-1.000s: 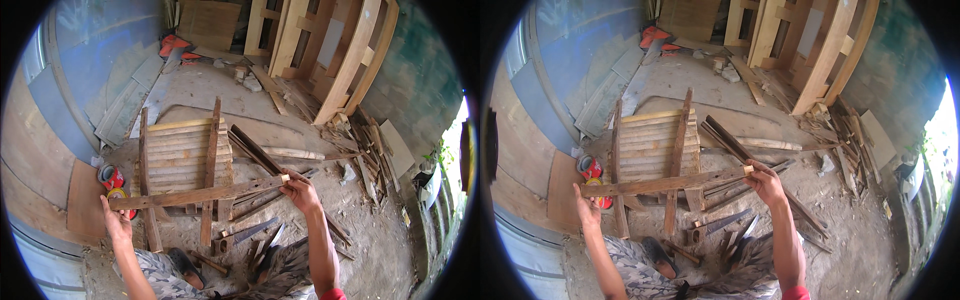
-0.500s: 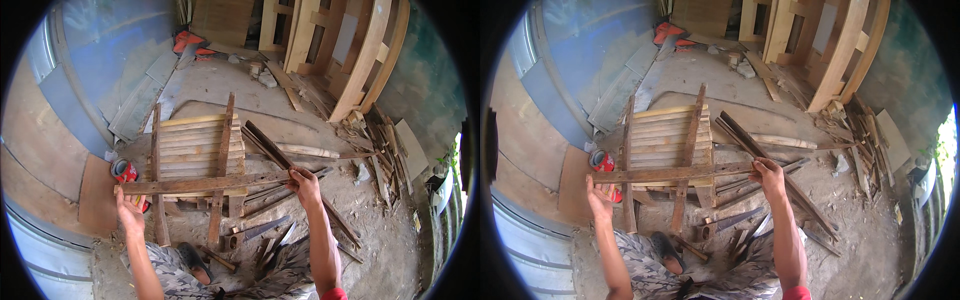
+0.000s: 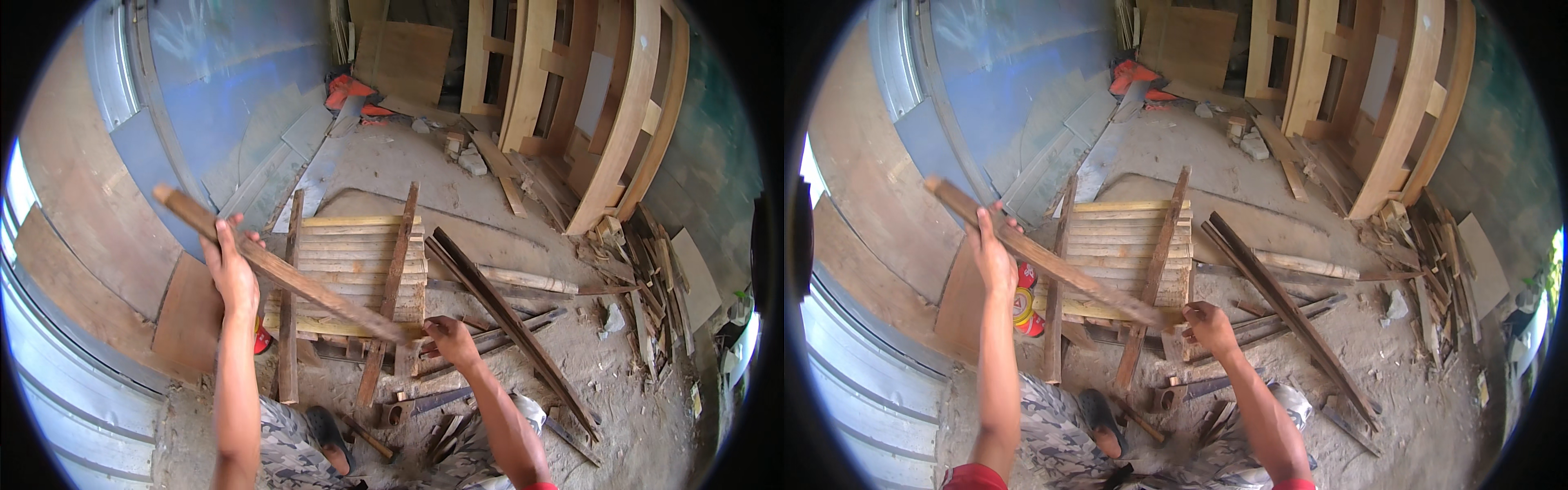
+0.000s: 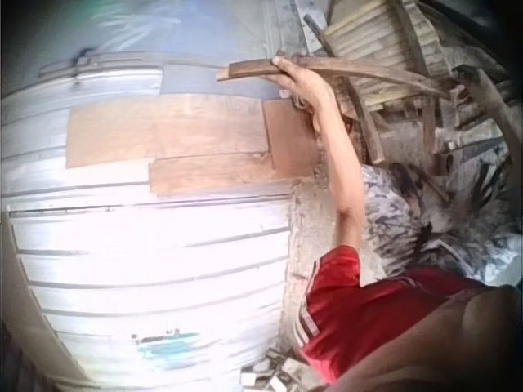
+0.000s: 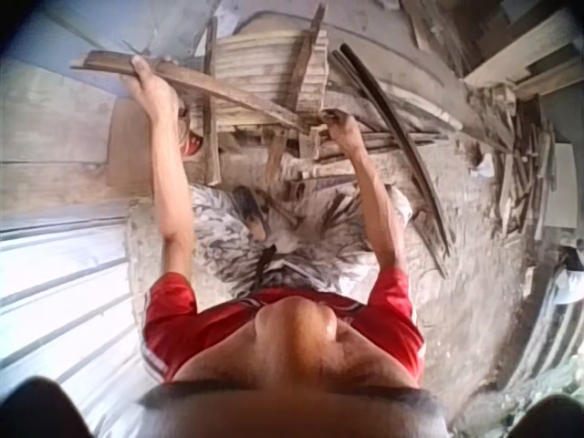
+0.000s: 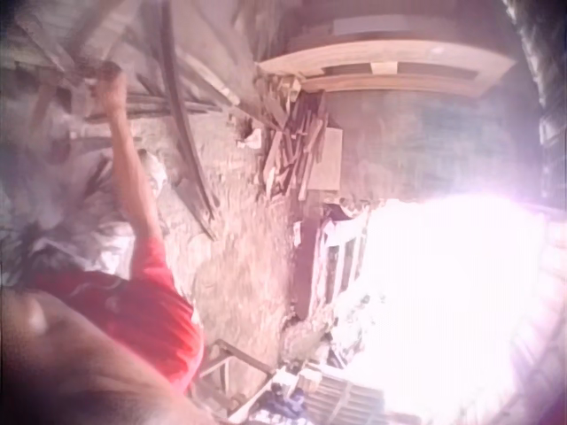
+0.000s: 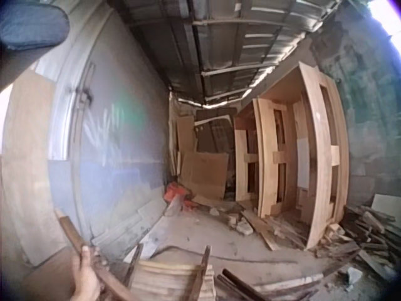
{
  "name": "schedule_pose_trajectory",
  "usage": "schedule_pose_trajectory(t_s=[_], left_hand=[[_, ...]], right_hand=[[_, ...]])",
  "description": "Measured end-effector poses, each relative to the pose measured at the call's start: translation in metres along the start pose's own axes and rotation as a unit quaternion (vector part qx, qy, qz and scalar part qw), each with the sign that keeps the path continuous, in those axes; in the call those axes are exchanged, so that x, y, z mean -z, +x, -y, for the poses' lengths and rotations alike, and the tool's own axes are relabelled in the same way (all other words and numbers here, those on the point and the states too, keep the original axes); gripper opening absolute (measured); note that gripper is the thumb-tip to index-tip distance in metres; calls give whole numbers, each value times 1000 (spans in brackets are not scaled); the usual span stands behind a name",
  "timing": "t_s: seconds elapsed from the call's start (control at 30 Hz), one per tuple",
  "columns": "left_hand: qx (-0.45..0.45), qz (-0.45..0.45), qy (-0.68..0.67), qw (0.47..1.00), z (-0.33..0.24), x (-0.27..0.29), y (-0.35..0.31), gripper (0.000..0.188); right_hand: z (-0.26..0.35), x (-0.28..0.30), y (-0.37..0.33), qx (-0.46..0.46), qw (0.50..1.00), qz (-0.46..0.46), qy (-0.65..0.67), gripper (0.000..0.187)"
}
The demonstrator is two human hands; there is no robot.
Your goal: The person sits on the floor and uses a hammer to repeatedly strike and break long wooden planks into smaller pieces. The person handles the planks by hand, positions them, and strikes them until they fracture.
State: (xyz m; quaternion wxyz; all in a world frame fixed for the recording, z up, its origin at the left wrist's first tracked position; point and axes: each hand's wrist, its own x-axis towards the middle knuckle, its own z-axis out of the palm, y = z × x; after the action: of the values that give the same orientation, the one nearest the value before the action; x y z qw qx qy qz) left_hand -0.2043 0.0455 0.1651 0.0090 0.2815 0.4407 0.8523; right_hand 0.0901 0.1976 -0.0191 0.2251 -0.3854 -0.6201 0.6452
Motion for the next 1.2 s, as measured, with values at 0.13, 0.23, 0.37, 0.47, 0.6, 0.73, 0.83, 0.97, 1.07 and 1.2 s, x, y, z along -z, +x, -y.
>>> schedule_pose_trajectory(t_s=[0.13,0.23,0.37,0.47,0.6,0.73,0.83,0.97,1.07,1.2], left_hand=[[-72,30,58,995,-30,-49,25,35],[-102,46,75,991,-48,-84,38,35],[-126,27,125,984,-56,-111,63,36],[-183,16,192,964,-54,-114,61,47],[-229,102,281,926,-50,-134,36,62],[-385,222,325,835,-22,-157,13,64],[-359,330,362,794,2,-160,-18,65],[-380,430,418,704,49,-150,-60,66],[-338,502,447,659,81,-133,-90,65],[-263,560,475,626,118,-106,-126,64]], right_hand=[[18,5,-4,60,994,-30,-86,43],[21,9,-6,72,992,-52,-95,43],[17,0,-9,82,988,-33,-125,42],[28,-19,-24,42,989,48,-134,42],[23,-20,-20,73,988,27,-130,41],[35,-17,-14,78,996,-20,-46,39],[35,-16,-9,84,994,-44,49,39],[47,-8,-10,86,981,-84,151,49],[51,7,-13,87,958,-137,239,65],[55,10,-21,109,957,-117,243,76]])
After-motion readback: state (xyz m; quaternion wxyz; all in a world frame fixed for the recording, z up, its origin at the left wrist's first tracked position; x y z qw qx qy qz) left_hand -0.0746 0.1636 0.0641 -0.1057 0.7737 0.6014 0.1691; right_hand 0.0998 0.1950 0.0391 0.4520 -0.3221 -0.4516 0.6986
